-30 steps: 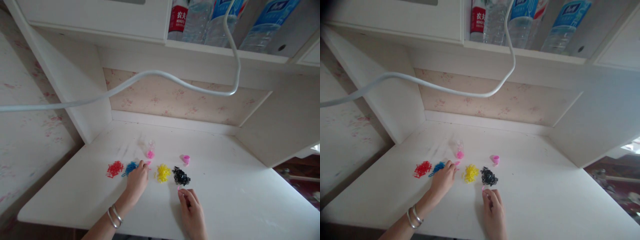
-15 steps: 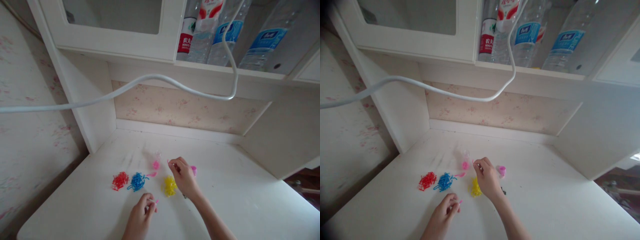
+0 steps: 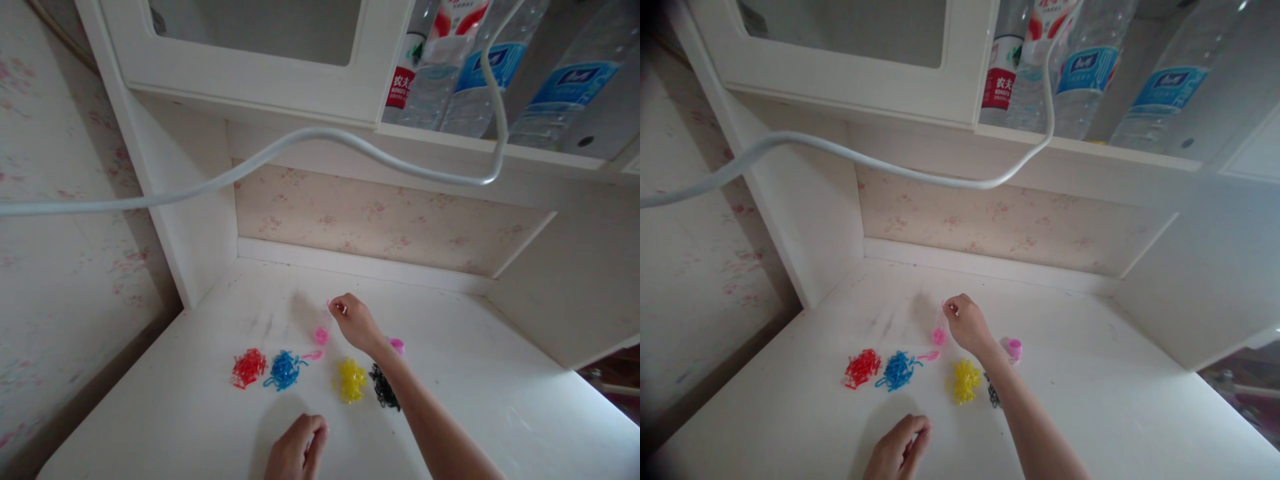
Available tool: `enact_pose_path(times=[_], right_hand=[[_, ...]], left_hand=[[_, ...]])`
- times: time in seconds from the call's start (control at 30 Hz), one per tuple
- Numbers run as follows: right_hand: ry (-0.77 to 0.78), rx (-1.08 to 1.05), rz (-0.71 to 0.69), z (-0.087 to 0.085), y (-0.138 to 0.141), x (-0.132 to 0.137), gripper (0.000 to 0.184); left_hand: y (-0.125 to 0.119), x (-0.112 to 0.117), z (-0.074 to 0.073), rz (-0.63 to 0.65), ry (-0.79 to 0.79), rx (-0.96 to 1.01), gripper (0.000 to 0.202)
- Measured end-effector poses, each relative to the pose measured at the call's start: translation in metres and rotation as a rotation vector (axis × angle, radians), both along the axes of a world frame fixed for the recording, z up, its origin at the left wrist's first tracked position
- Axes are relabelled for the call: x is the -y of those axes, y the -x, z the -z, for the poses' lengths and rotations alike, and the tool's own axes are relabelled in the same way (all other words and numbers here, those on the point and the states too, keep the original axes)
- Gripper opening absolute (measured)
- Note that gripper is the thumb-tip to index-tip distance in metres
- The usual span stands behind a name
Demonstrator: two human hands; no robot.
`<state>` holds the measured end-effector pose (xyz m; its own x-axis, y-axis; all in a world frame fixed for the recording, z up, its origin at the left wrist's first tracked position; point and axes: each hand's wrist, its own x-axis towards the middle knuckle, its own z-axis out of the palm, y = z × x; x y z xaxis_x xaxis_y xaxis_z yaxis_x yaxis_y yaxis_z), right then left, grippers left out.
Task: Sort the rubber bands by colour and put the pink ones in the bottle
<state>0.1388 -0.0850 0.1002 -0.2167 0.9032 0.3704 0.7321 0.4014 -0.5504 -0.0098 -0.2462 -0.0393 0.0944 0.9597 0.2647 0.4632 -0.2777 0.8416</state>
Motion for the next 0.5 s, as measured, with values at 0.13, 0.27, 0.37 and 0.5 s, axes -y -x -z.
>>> enact_pose_path(times=[0.13,0.27,0.37,0.5], right_hand=[[-0.004,0.021,0.024,0.003,0.002,0.0,0.019],[0.006,0.04,0.034,0.005,0.001,0.001,0.018],[0.01,0.049,0.031,0.005,0.001,0.001,0.018],[0.007,0.052,0.021,0.004,0.0,0.0,0.018]], left_hand=[[0.002,-0.003,-0.002,-0.024,0.026,0.06,0.036],[0.004,-0.001,-0.016,-0.051,0.109,0.104,0.034],[0.007,0.001,-0.028,-0.04,0.169,0.111,0.032],[0.008,0.001,-0.033,-0.076,0.213,0.194,0.033]])
